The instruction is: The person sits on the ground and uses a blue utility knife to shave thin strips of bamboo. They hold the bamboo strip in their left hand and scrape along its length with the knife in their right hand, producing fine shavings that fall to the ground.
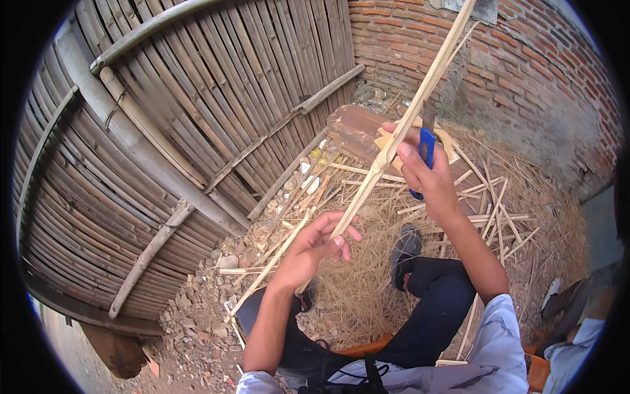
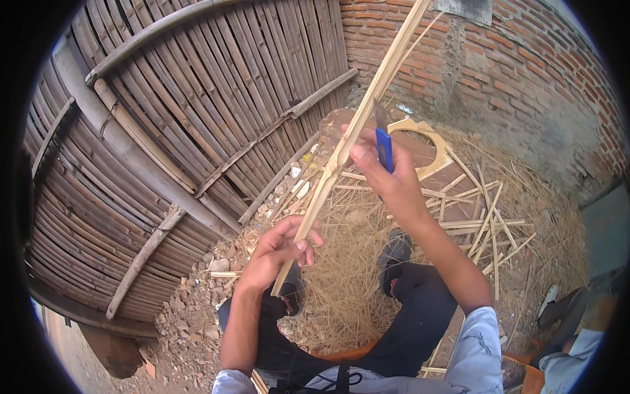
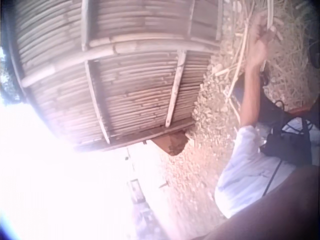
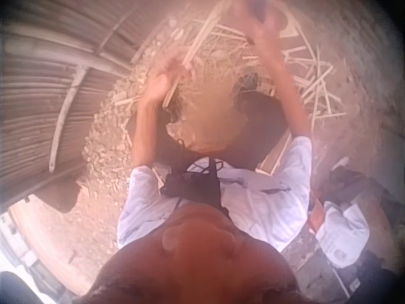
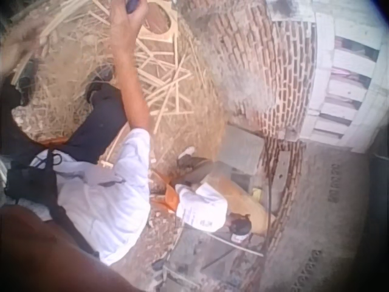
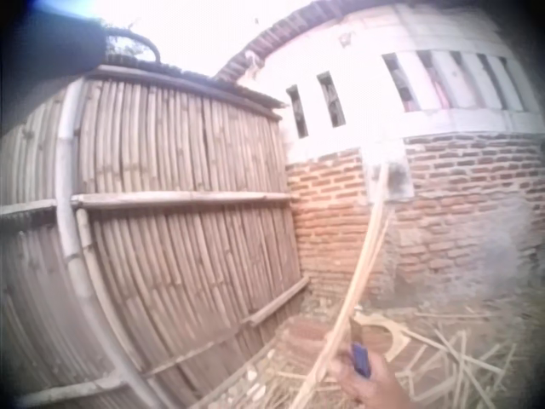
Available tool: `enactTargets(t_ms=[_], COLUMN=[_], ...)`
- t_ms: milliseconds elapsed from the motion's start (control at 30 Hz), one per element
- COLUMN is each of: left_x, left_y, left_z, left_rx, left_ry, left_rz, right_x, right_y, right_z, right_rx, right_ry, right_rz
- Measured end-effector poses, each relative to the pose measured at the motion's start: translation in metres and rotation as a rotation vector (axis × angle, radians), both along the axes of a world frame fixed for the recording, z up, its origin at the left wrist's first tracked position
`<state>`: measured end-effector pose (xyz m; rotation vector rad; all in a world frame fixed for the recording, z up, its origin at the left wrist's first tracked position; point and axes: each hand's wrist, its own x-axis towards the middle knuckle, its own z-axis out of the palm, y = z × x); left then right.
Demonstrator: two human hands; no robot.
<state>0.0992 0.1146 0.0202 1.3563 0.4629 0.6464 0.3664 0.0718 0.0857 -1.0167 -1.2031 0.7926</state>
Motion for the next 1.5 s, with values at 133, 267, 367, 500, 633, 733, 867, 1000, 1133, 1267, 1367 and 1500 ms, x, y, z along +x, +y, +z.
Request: enactTargets(t_ms=[133, 267, 367, 500, 633, 733, 867, 1000, 1133, 1267, 1367, 1500], left_x=[0.001, 0.010, 0.018, 0.026, 0.037, 0.041, 0.041, 0.041, 0.040, 0.032, 0.027, 0.024], left_y=[0.000, -0.003, -0.007, -0.019, -0.022, -0.022, -0.023, -0.023, -0.018, -0.010, -0.012, -0.007], left_z=[-0.008, -0.024, -0.030, -0.028, -0.042, -0.048, -0.049, -0.049, -0.047, -0.041, -0.037, -0.036], left_rx=[-0.092, -0.156, -0.185, -0.212, -0.051, -0.014, -0.033, -0.013, -0.020, 0.126, 0.450, 0.569], left_ry=[-0.008, -0.008, -0.009, 0.080, 0.071, 0.077, 0.076, 0.108, 0.084, 0.177, 0.367, 0.608], left_rz=[-0.039, -0.067, -0.053, 0.066, 0.133, 0.186, 0.220, 0.253, 0.224, 0.204, 0.251, 0.240], right_x=[0.002, 0.002, 0.002, -0.003, 0.002, 0.005, 0.008, 0.013, 0.010, 0.012, 0.027, 0.057], right_y=[0.007, 0.007, 0.012, 0.022, 0.023, 0.025, 0.026, 0.024, 0.022, 0.023, 0.022, 0.018], right_z=[-0.014, -0.029, -0.031, -0.038, -0.038, -0.039, -0.043, -0.045, -0.041, -0.036, -0.029, -0.020], right_rx=[0.088, 0.045, 0.019, 0.053, 0.022, 0.058, 0.045, -0.032, -0.003, 0.105, 0.147, 0.232], right_ry=[0.084, 0.096, 0.094, 0.047, 0.103, 0.096, 0.087, 0.134, 0.161, 0.160, 0.255, 0.342], right_rz=[-0.148, -0.156, -0.182, -0.214, -0.266, -0.251, -0.235, -0.196, -0.190, -0.283, -0.315, -0.419])
